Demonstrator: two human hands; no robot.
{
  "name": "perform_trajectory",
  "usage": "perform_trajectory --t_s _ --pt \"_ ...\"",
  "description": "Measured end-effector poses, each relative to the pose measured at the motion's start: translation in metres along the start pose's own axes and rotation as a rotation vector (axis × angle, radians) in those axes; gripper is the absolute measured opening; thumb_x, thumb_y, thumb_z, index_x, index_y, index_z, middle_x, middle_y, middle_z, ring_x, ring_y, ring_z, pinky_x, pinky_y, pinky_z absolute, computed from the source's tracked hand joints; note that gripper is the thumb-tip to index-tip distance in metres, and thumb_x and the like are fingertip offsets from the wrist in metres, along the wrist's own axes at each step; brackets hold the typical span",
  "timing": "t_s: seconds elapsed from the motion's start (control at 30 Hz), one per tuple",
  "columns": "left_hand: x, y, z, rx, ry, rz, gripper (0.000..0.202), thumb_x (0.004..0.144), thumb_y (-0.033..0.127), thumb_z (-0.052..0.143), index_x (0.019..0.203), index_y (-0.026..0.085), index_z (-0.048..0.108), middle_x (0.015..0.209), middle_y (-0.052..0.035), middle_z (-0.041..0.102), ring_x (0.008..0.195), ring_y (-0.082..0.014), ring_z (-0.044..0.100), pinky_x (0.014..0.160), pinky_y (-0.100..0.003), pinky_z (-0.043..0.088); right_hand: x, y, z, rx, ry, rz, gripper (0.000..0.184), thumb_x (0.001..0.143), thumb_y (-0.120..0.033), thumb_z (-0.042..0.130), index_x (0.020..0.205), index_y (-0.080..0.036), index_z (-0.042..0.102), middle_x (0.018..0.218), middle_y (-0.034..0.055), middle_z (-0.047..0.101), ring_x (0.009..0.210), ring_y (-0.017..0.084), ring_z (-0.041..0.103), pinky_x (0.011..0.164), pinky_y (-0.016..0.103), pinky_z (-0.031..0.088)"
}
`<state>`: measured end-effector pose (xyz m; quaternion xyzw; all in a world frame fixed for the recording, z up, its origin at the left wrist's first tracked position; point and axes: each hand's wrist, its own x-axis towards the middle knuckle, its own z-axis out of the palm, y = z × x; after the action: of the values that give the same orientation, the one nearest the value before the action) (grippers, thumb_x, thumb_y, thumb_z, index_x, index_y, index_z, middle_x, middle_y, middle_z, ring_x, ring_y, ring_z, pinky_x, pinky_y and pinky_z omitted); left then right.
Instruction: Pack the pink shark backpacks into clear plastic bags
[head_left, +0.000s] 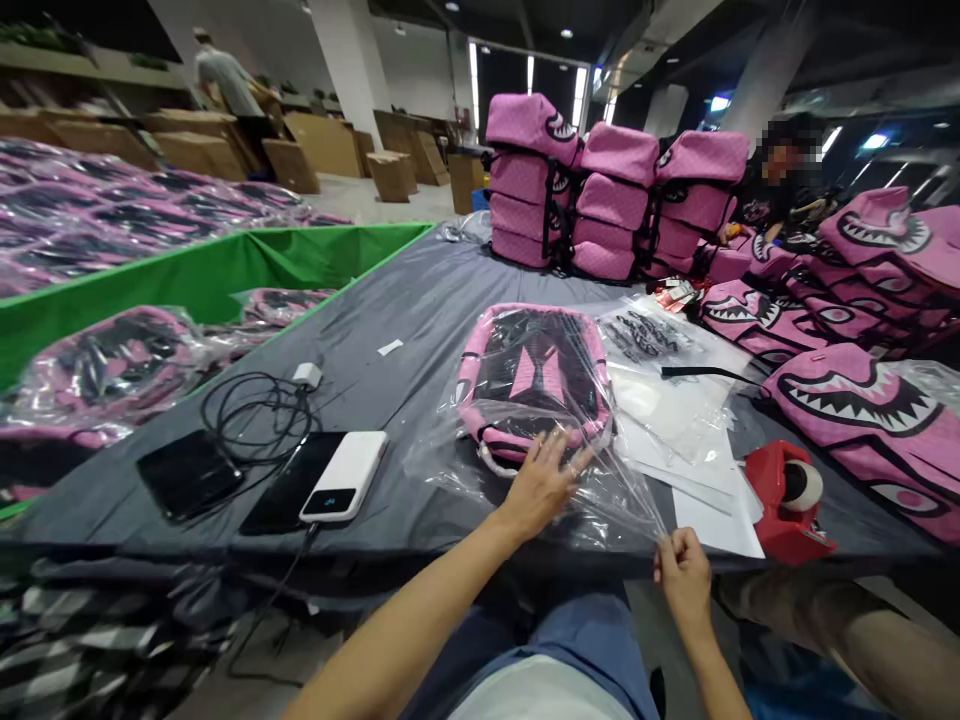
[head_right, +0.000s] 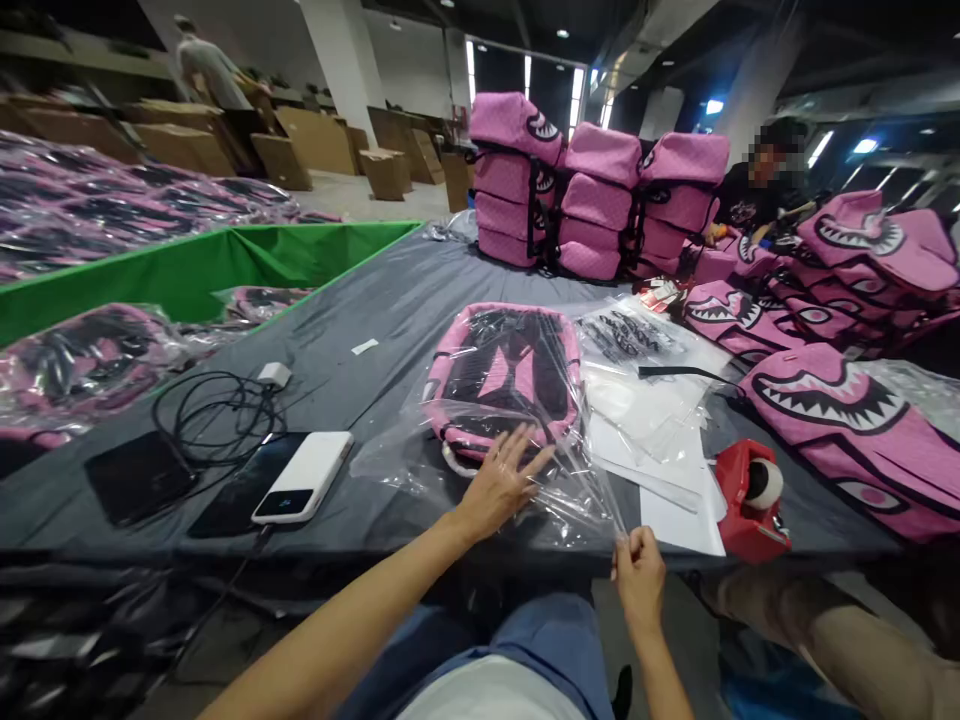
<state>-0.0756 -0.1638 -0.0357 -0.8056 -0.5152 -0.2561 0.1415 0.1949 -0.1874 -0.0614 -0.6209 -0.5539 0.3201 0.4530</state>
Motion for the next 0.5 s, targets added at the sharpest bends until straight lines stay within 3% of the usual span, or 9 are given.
perform_trajectory --t_s 0.07,0.1,0.17,0.2,0.3,0.37,0.43,0.5 --pt "-0.032 0.004 -0.015 -0.014 0.203 0.135 0.049 0.094 0.018 0.062 0.142 0.028 0.055 0.136 -0.0079 0.065 0.134 -0.0225 0.054 0.116 -0.04 0.038 0.003 0.003 -0.007 -0.079 0.005 0.065 0.048 0.077 -0.072 0.058 0.079 -0.027 0.042 0.054 -0.0043 0.056 0.043 0.018 0.056 0.045 0.029 0.045" --pt "-0.05 0.002 -0.026 0.017 0.33 0.126 0.048 0.092 0.015 0.065 0.138 0.029 0.058 0.13 -0.0063 0.067 0.131 -0.0205 0.055 0.114 -0.037 0.039 0.003 0.002 -0.009 -0.139 0.021 0.075 0.05 0.074 -0.073 0.058 0.084 -0.026 0.046 0.058 -0.0022 0.061 0.046 0.019 0.059 0.048 0.03 0.047" --pt "-0.078 -0.011 -0.048 0.167 0.56 -0.089 0.052 0.084 0.016 0.075 0.132 0.029 0.059 0.128 -0.0086 0.064 0.13 -0.0235 0.054 0.11 -0.039 0.043 0.005 -0.007 -0.009 -0.276 0.074 0.055 0.057 0.07 -0.075 0.061 0.096 -0.025 0.052 0.067 0.0015 0.066 0.053 0.022 0.063 0.052 0.032 0.048" --pt "-0.087 -0.022 -0.058 0.245 0.619 -0.252 0.053 0.081 0.02 0.08 0.129 0.027 0.059 0.13 -0.0116 0.061 0.132 -0.0273 0.052 0.11 -0.043 0.042 0.006 -0.012 -0.007 -0.341 0.099 0.033 0.061 0.068 -0.075 0.062 0.101 -0.024 0.053 0.07 0.0027 0.068 0.055 0.023 0.064 0.053 0.032 0.047" --pt "-0.095 -0.062 -0.076 0.223 0.551 -0.752 0.042 0.084 0.042 0.074 0.117 0.021 0.06 0.124 -0.0167 0.062 0.129 -0.0342 0.053 0.109 -0.051 0.042 0.014 -0.027 -0.003 -0.457 0.125 -0.019 0.066 0.069 -0.079 0.058 0.105 -0.025 0.056 0.073 0.0046 0.07 0.056 0.024 0.064 0.054 0.032 0.042" --pt "-0.1 -0.079 -0.078 -0.01 0.484 -1.02 0.033 0.088 0.051 0.059 0.099 0.02 0.061 0.1 -0.0103 0.068 0.105 -0.0286 0.064 0.097 -0.045 0.05 0.019 -0.031 -0.004 -0.443 0.146 -0.02 0.063 0.073 -0.081 0.052 0.102 -0.025 0.058 0.071 0.005 0.07 0.055 0.024 0.063 0.055 0.033 0.042" --pt "-0.118 -0.077 -0.075 -0.198 0.493 -1.186 0.031 0.086 0.054 0.052 0.087 0.023 0.056 0.08 -0.0023 0.065 0.08 -0.0215 0.065 0.082 -0.036 0.053 0.022 -0.026 -0.011 -0.347 0.157 0.021 0.062 0.076 -0.082 0.051 0.098 -0.025 0.056 0.064 0.003 0.067 0.053 0.023 0.062 0.057 0.033 0.045" --pt "-0.148 -0.059 -0.068 -0.265 0.502 -1.3 0.031 0.081 0.055 0.053 0.084 0.024 0.055 0.074 0.0005 0.064 0.071 -0.0194 0.064 0.074 -0.032 0.052 0.02 -0.016 -0.022 -0.199 0.106 0.096 0.063 0.073 -0.082 0.058 0.098 -0.025 0.051 0.059 -0.0007 0.063 0.049 0.021 0.061 0.055 0.032 0.048"
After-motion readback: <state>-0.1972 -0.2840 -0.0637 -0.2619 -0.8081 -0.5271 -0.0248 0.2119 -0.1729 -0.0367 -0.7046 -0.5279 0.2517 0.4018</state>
